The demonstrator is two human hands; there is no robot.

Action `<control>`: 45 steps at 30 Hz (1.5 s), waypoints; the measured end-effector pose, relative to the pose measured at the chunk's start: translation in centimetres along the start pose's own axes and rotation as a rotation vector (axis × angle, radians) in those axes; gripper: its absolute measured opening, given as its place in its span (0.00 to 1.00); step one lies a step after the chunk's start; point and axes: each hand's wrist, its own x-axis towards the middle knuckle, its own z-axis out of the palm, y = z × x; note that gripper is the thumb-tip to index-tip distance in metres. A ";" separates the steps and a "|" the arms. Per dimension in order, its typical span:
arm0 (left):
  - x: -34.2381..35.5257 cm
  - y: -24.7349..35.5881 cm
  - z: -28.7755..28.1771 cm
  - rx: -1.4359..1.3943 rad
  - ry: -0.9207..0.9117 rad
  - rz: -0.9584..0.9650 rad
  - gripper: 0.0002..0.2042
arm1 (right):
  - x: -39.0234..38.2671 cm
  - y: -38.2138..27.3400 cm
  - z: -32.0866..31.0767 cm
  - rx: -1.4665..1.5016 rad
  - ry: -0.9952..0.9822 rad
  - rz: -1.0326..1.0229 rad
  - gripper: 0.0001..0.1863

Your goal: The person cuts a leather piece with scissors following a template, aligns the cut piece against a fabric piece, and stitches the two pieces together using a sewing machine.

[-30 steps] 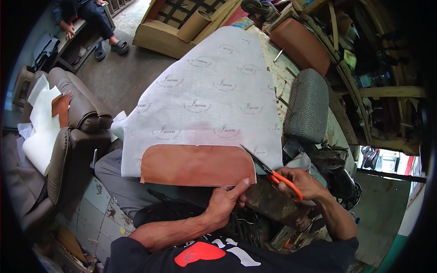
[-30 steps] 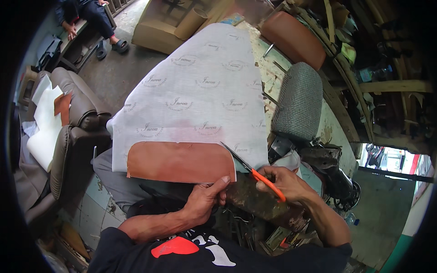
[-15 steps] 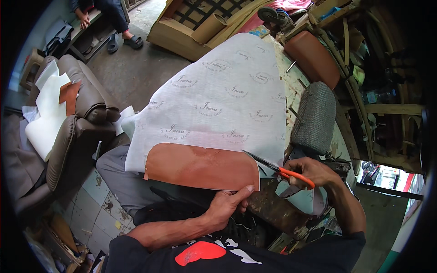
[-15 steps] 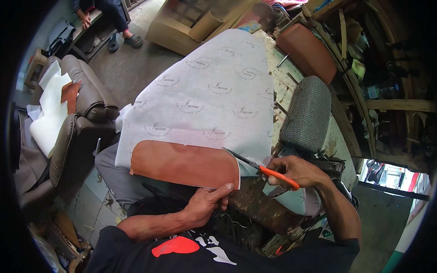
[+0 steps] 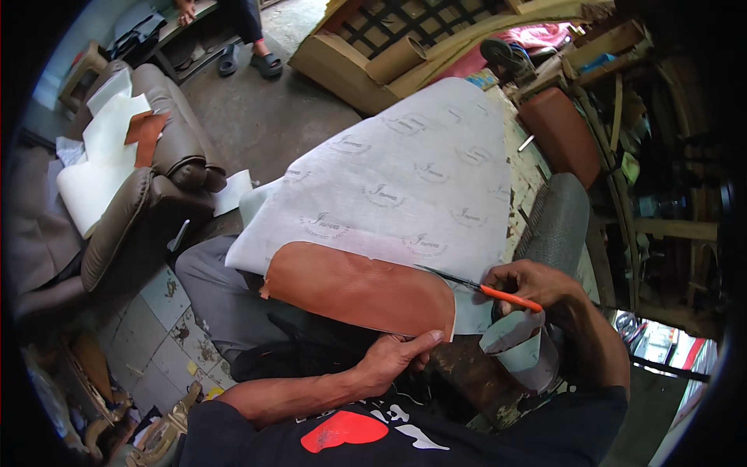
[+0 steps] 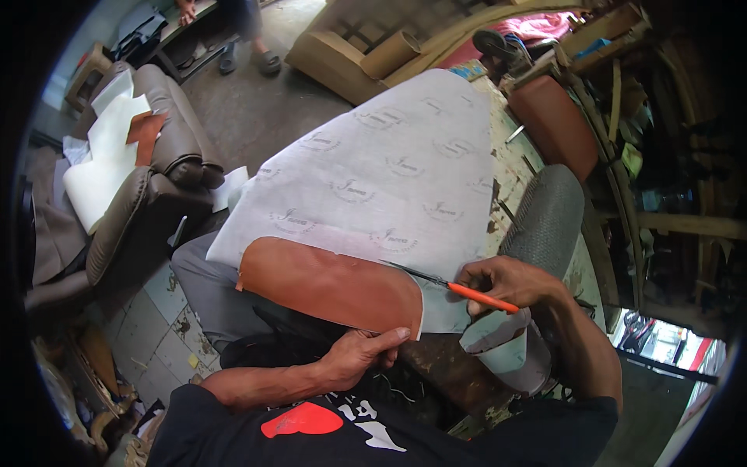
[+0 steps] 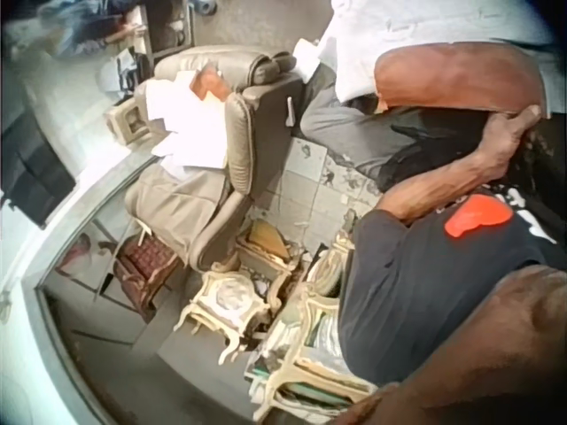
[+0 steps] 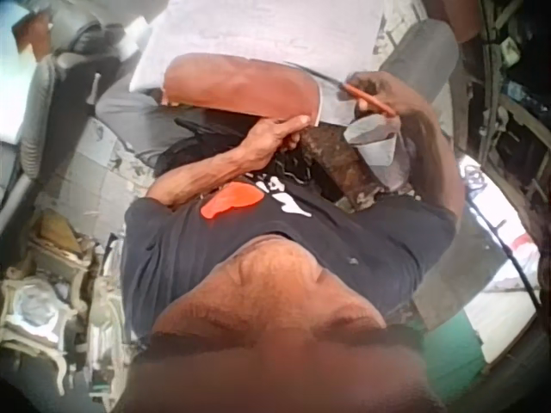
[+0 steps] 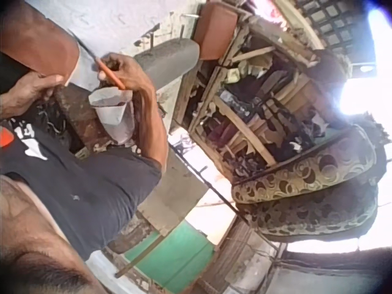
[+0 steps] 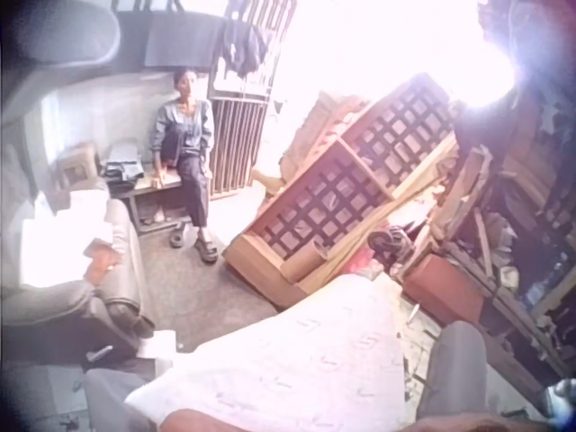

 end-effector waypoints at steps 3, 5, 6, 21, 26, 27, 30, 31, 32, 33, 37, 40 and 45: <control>-0.1 -0.1 -0.2 0.002 0.001 0.011 0.15 | 0.3 -0.6 -0.5 0.016 -0.099 0.174 0.25; -0.5 0.1 -0.4 0.053 -0.005 0.034 0.15 | 1.2 -0.8 -0.8 0.017 -0.117 0.105 0.26; -0.4 -0.1 -0.6 0.047 0.000 0.040 0.15 | 1.6 -0.9 -0.9 0.031 -0.127 0.036 0.27; -0.4 -0.4 -1.5 0.076 -0.038 0.082 0.14 | 5.4 -2.3 -0.9 0.004 -0.186 -0.022 0.28; 0.0 -1.3 -2.0 0.090 -0.041 0.075 0.13 | 6.2 -3.8 -0.4 -0.055 -0.174 -0.045 0.27; -0.1 -1.3 -2.0 0.088 -0.037 0.076 0.13 | 6.5 -4.8 -0.3 -0.087 -0.159 -0.049 0.26; -0.6 -0.8 -2.3 0.064 -0.033 0.121 0.13 | 7.4 -5.0 -0.3 -0.084 -0.178 -0.013 0.25; -0.9 -0.7 -2.6 0.080 -0.032 0.122 0.13 | 7.6 -4.4 -0.2 -0.062 -0.183 -0.005 0.25; -1.1 -0.6 -2.9 0.092 -0.034 0.124 0.14 | 7.5 -4.3 0.0 0.042 -0.177 0.054 0.24; -1.4 -0.5 -3.4 0.084 -0.025 0.133 0.14 | 7.3 -4.0 0.2 0.048 -0.167 0.055 0.25; -2.9 -1.2 -8.0 -0.127 0.157 0.477 0.13 | 6.7 -3.7 0.1 0.024 -0.158 0.041 0.25; -4.3 0.0 -9.8 -0.330 0.232 0.640 0.11 | 7.0 -3.3 0.1 0.037 -0.169 0.029 0.26; -4.2 1.7 -9.5 -0.451 0.287 0.742 0.10 | 7.9 -3.9 0.3 -0.036 -0.178 -0.024 0.27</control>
